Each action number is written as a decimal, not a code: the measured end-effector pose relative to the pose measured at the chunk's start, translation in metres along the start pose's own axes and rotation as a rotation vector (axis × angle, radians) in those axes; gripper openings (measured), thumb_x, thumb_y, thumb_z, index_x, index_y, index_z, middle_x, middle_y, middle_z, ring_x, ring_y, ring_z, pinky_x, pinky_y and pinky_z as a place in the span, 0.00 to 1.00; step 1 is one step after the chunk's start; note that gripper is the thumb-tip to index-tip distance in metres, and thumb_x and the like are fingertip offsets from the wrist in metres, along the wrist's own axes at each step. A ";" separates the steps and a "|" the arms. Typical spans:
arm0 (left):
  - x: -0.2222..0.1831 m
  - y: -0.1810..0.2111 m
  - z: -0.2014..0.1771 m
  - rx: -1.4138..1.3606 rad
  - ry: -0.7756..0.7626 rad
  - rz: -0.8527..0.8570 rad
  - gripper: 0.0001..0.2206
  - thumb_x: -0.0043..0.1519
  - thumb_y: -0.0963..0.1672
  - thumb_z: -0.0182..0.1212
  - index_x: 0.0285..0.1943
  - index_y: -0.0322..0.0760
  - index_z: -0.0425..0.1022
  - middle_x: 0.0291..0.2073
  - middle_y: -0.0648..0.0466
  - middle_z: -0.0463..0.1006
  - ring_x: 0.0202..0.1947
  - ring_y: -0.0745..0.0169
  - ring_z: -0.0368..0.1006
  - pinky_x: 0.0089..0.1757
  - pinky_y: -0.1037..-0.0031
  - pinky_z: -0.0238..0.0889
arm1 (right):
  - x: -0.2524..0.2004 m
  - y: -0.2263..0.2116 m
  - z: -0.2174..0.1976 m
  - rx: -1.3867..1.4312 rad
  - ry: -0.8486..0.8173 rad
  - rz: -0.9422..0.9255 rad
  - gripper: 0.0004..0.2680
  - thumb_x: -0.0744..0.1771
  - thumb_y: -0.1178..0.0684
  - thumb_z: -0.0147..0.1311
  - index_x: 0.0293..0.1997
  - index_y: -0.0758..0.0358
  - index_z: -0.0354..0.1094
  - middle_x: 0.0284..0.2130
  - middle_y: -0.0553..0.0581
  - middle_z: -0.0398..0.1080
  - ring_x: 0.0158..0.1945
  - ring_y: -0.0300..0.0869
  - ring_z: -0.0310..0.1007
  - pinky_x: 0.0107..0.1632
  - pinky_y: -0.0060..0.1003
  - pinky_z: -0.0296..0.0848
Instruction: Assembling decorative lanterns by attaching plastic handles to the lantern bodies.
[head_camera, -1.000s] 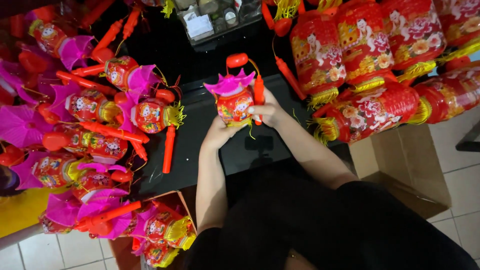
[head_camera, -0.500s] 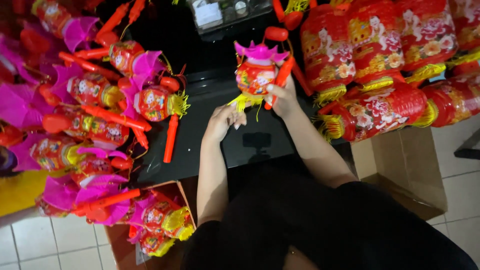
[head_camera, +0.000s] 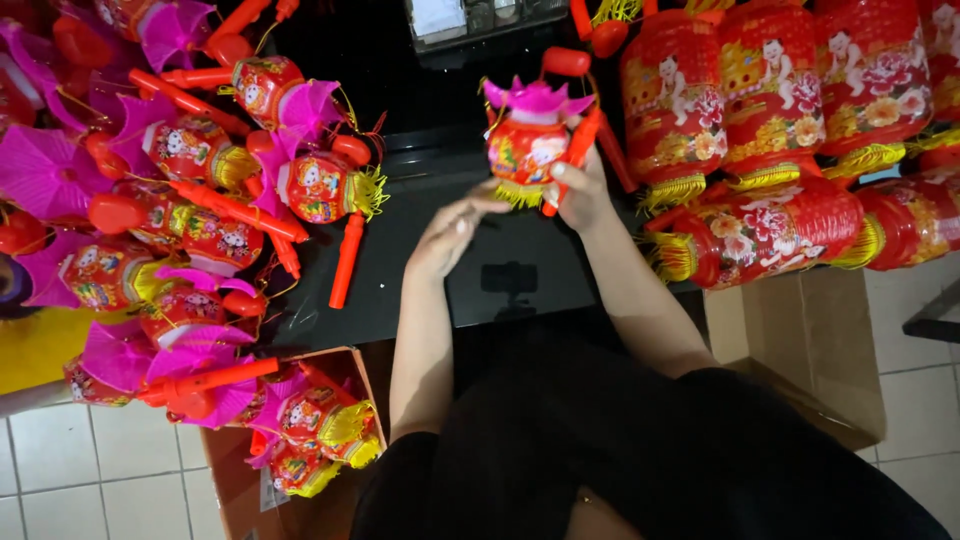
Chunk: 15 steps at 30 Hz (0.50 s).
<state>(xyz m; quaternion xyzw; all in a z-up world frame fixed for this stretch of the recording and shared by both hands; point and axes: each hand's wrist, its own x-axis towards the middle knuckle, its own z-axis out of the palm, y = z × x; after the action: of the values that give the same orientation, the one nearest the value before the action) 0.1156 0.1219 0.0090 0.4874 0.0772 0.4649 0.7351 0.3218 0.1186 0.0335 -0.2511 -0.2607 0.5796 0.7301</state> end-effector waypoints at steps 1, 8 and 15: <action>0.002 0.007 0.007 0.001 0.001 0.001 0.31 0.65 0.55 0.55 0.56 0.18 0.75 0.66 0.37 0.63 0.70 0.51 0.56 0.67 0.62 0.47 | 0.001 0.006 -0.008 0.000 -0.002 0.001 0.21 0.60 0.59 0.62 0.59 0.65 0.61 0.30 0.61 0.70 0.12 0.39 0.63 0.11 0.27 0.63; 0.004 0.016 0.013 -0.065 -0.109 -0.124 0.30 0.63 0.50 0.59 0.65 0.16 0.68 0.63 0.30 0.68 0.67 0.42 0.62 0.66 0.52 0.49 | 0.000 0.027 -0.022 -0.099 -0.087 0.045 0.27 0.58 0.65 0.60 0.66 0.67 0.58 0.34 0.61 0.71 0.12 0.37 0.63 0.11 0.26 0.64; 0.010 0.025 0.024 -0.007 0.036 -0.150 0.24 0.64 0.48 0.56 0.60 0.18 0.74 0.53 0.35 0.77 0.56 0.51 0.72 0.61 0.58 0.59 | 0.003 0.016 -0.014 -0.063 -0.030 0.012 0.26 0.59 0.63 0.62 0.63 0.63 0.59 0.33 0.58 0.71 0.14 0.35 0.64 0.13 0.24 0.64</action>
<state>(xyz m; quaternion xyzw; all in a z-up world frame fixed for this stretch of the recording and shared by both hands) 0.1193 0.1162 0.0440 0.4693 0.1252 0.4177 0.7679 0.3199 0.1236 0.0124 -0.2668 -0.2881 0.5793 0.7143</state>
